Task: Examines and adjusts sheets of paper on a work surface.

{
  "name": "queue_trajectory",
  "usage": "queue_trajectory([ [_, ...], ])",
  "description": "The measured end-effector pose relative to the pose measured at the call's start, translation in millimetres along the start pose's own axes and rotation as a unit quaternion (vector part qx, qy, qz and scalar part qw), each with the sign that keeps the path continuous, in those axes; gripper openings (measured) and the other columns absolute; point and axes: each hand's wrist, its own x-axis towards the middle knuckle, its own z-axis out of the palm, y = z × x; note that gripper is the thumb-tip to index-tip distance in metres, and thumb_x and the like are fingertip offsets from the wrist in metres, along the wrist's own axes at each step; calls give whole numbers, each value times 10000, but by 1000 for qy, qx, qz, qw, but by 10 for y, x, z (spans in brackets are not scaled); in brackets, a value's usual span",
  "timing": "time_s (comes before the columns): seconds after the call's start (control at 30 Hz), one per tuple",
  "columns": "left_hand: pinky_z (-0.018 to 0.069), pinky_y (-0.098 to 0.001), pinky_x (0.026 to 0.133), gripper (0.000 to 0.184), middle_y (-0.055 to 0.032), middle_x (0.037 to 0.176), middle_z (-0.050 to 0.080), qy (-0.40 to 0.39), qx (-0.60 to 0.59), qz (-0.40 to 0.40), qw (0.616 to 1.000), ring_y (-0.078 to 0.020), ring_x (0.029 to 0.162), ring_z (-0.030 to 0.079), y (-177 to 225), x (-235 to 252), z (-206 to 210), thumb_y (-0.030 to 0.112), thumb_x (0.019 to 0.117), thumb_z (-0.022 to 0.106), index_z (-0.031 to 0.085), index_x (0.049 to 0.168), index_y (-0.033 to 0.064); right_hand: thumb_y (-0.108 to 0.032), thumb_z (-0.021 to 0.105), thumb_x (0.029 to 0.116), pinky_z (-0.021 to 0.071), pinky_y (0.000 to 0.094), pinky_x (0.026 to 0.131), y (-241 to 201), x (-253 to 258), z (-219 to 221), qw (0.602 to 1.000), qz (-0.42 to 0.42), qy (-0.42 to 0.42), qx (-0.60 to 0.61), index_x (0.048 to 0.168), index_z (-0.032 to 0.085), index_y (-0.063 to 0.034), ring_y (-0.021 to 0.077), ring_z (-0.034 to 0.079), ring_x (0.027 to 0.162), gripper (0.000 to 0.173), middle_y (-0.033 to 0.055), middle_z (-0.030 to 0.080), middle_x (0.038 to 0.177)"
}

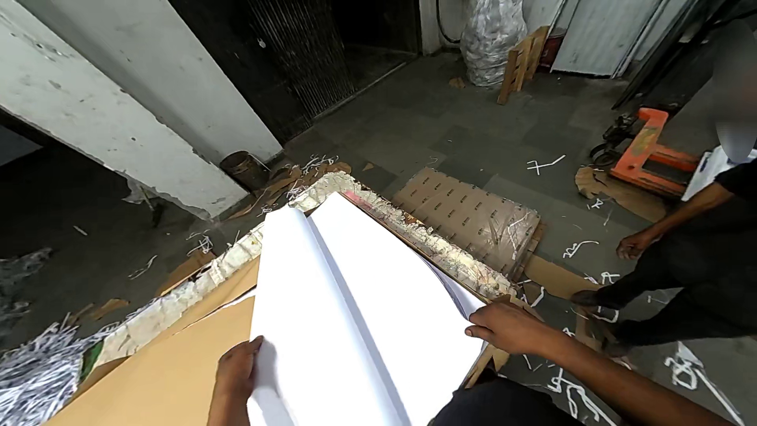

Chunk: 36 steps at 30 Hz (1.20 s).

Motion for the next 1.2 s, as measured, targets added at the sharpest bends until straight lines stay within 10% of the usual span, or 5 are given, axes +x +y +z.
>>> queue_trajectory([
  [0.17, 343, -746, 1082, 705, -385, 1508, 385, 207, 198, 155, 945, -570, 1394, 387, 463, -414, -14, 370, 940, 672, 472, 1449, -75, -569, 352, 1073, 502, 507, 706, 2, -29, 25, 998, 56, 22, -13, 861, 606, -118, 267, 622, 752, 560, 76, 588, 750],
  [0.33, 538, -530, 1010, 438, -232, 1385, 583, -35, 46, 374, 925, -347, 1242, 610, 1177, -1113, 1296, 289, 1057, 573, 575, 1373, -14, -514, 387, 1071, 523, 576, 827, 98, -37, 32, 979, 202, -4, -29, 926, 674, -67, 346, 672, 940, 550, 151, 677, 921],
  [0.47, 511, -605, 961, 691, -190, 1334, 633, -260, -22, 216, 941, -359, 1185, 623, 1242, -1295, 2287, 671, 965, 554, 627, 1349, 101, -550, 357, 1074, 524, 596, 779, 2, -93, 39, 993, 112, 3, -45, 938, 651, -72, 363, 678, 883, 577, 155, 668, 859],
  [0.6, 487, -652, 914, 951, -265, 1303, 619, -232, -50, 83, 968, -437, 1170, 594, 1291, -1191, 2476, 869, 863, 459, 647, 1279, 34, -550, 318, 1093, 544, 551, 708, 58, -173, 153, 995, -40, 53, -74, 936, 611, -86, 325, 674, 804, 571, 120, 632, 812],
  [1.2, 431, -629, 983, 757, -177, 1348, 612, -236, -128, -48, 962, -350, 1270, 538, 1426, -977, 2373, 644, 872, 709, 624, 1299, 25, -507, 310, 1109, 532, 474, 631, 86, -170, 185, 985, -118, 52, -113, 931, 600, -99, 281, 650, 739, 531, 90, 601, 803],
])
